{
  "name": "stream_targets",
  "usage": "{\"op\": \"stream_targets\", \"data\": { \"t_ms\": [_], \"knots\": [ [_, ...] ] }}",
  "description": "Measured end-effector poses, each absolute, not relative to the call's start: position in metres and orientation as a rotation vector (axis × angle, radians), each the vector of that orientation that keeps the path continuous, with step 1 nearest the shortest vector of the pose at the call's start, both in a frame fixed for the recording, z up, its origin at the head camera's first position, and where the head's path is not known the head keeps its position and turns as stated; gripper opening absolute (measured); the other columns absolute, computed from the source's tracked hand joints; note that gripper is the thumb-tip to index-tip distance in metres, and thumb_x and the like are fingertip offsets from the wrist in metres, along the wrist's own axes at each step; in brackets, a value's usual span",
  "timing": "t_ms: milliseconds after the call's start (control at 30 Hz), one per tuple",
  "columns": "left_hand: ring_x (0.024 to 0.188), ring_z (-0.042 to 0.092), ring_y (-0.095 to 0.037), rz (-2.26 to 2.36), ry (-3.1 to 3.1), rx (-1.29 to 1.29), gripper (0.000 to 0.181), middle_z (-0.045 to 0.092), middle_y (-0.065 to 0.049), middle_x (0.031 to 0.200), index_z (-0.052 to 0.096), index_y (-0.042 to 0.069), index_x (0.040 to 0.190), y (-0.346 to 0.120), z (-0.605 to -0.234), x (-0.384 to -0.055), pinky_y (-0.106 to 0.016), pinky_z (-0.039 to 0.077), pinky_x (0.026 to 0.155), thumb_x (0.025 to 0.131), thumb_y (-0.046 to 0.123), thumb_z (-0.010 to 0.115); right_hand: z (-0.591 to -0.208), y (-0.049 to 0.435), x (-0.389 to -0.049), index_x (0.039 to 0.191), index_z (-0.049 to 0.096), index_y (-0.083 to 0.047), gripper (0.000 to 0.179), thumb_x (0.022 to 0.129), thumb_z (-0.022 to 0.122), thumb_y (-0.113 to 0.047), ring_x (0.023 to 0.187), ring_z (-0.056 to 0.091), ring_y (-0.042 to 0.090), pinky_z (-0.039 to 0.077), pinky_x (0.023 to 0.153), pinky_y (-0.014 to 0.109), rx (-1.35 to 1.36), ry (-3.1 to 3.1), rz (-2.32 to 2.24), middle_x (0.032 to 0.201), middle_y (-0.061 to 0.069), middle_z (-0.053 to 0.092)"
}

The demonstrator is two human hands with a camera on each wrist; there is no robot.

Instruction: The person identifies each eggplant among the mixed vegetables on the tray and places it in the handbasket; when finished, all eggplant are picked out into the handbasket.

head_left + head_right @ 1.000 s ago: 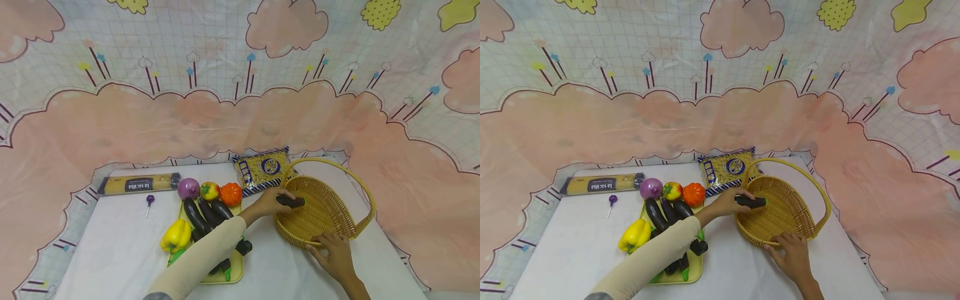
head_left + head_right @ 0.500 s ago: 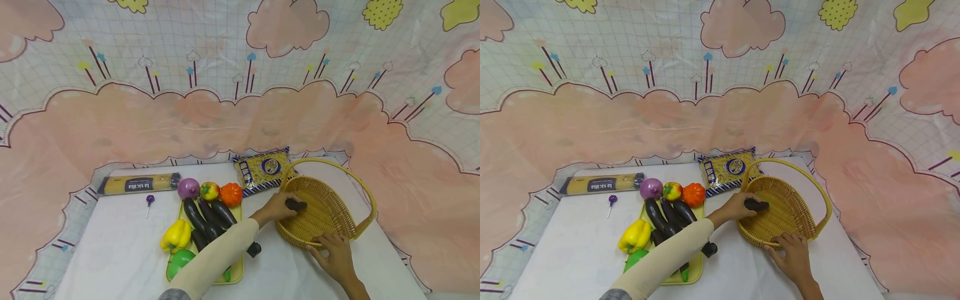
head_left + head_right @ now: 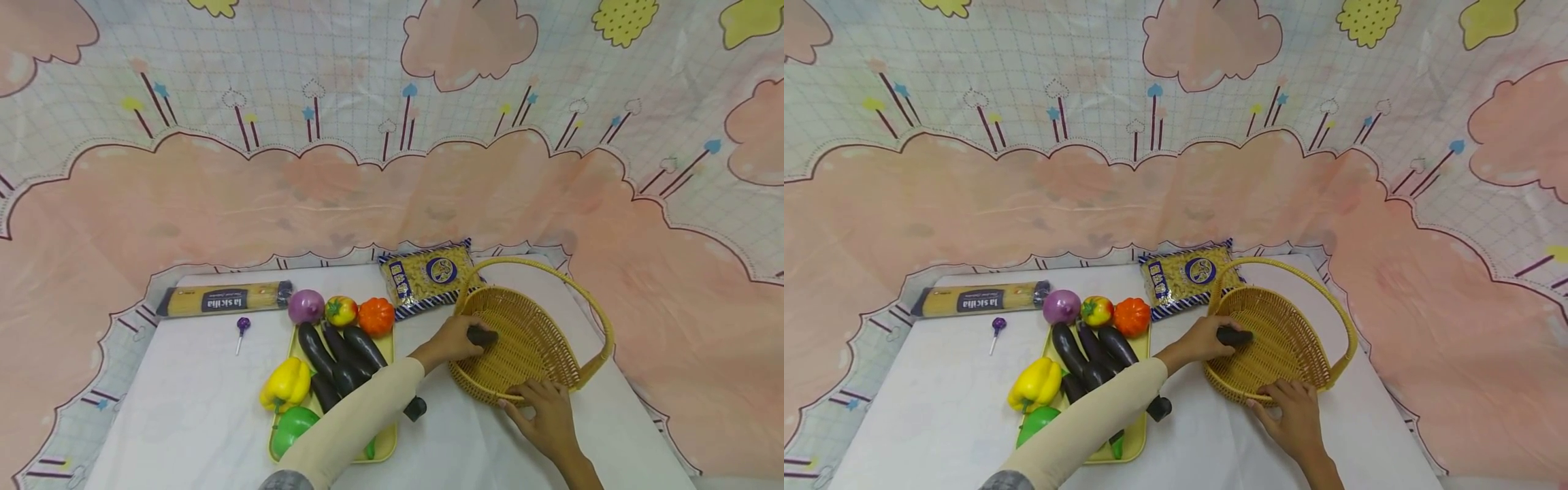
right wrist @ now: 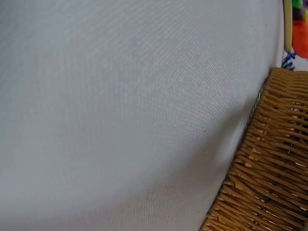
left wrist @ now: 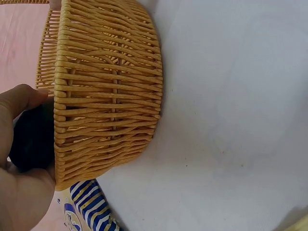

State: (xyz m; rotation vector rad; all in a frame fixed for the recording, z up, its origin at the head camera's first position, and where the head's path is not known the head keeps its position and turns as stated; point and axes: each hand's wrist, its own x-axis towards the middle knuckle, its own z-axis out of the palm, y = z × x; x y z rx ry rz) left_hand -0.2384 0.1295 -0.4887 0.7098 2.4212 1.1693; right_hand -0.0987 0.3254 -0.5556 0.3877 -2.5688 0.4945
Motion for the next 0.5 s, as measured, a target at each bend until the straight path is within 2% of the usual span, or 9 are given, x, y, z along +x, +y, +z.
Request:
{"op": "stream_targets", "data": {
  "t_ms": [267,500],
  "knots": [
    [0.129,0.051,-0.023,1.196,2.369,0.718,0.043,0.057,-0.003,0.139,0.065,0.014,0.126,0.121,-0.481,-0.235,-0.037,0.044,0.105,0.085,0.017,0.078,-0.553,0.324,-0.098,0.083,0.074,-0.013,0.022,0.071,0.085,-0.027,0.075,0.056,0.019,0.037,0.084,0.048,0.395,-2.573,0.482,0.081,-0.001,0.068],
    [0.125,0.055,-0.023,1.217,2.338,0.867,0.045,0.059,-0.001,0.137,0.062,0.016,0.13,0.1,-0.472,-0.231,-0.034,0.047,0.101,0.087,0.022,0.076,-0.552,0.324,-0.098,0.083,0.074,-0.012,0.024,0.072,0.085,-0.029,0.074,0.056,0.019,0.038,0.082,0.048,0.387,-2.577,0.476,0.08,0.0,0.068]
  ]
}}
